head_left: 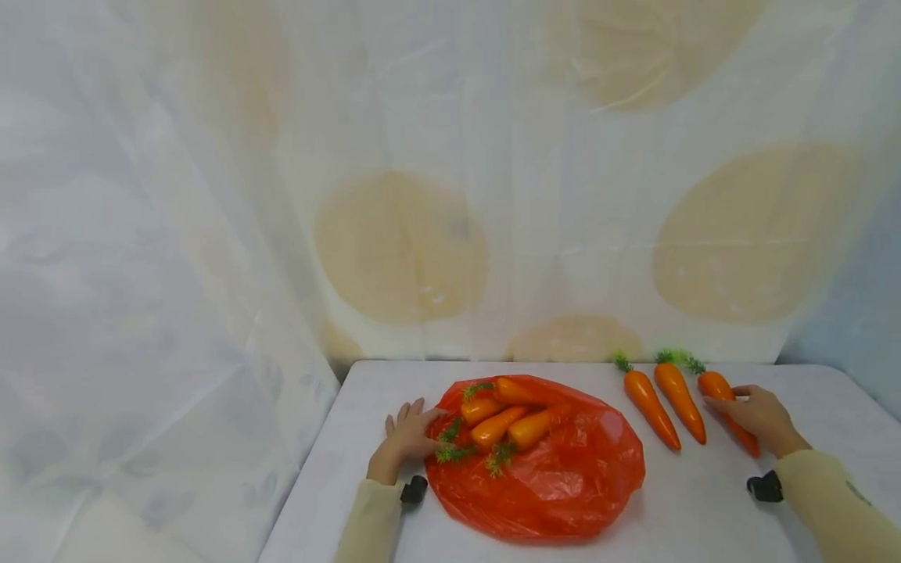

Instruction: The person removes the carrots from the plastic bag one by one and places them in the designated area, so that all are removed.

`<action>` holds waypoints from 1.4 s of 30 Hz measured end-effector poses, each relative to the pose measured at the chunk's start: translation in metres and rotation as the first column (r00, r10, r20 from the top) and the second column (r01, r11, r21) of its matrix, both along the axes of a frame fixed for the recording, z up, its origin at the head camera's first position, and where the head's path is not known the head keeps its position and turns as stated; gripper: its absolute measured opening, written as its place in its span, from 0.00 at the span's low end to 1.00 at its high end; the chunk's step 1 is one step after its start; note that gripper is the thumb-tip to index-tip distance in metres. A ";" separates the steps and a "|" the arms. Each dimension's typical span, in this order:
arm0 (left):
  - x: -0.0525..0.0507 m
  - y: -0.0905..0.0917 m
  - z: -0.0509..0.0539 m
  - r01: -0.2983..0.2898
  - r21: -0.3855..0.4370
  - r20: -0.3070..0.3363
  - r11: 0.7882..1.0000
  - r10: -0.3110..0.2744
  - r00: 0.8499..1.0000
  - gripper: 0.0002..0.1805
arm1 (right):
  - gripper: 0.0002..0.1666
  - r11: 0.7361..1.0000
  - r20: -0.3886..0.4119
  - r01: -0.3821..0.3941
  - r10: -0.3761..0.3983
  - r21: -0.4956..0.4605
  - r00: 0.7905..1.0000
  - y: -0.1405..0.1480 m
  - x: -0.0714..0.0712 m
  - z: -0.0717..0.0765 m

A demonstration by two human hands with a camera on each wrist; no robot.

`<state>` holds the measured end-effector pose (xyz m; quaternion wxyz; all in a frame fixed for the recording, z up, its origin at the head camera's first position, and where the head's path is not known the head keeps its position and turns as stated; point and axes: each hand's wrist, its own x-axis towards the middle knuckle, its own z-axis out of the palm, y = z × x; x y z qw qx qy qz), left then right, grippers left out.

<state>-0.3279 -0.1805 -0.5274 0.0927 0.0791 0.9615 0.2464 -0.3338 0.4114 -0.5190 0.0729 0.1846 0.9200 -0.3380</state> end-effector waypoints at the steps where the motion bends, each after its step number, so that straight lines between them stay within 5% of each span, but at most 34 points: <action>1: 0.000 0.000 0.000 -0.001 -0.001 0.002 1.000 0.001 1.000 0.33 | 0.66 1.000 0.002 -0.006 0.006 0.003 1.000 0.000 0.001 -0.001; 16: 0.000 -0.002 0.000 0.001 -0.005 -0.006 1.000 -0.001 1.000 0.33 | 0.72 0.998 0.011 -0.048 0.048 0.041 0.999 0.009 0.006 0.009; 21: 0.000 -0.002 0.002 0.012 -0.006 -0.012 1.000 -0.013 1.000 0.33 | 0.67 0.993 -0.059 -0.073 0.079 0.092 0.995 0.010 0.012 0.019; 29: 0.002 -0.001 0.003 0.014 -0.013 -0.018 1.000 -0.014 1.000 0.33 | 0.60 0.977 -0.194 -0.173 0.196 0.128 0.961 0.000 0.015 0.029; 42: 0.001 0.000 0.002 0.004 0.003 0.001 1.000 -0.004 1.000 0.33 | 0.59 0.971 -0.258 -0.211 0.233 0.111 0.938 -0.024 0.014 0.048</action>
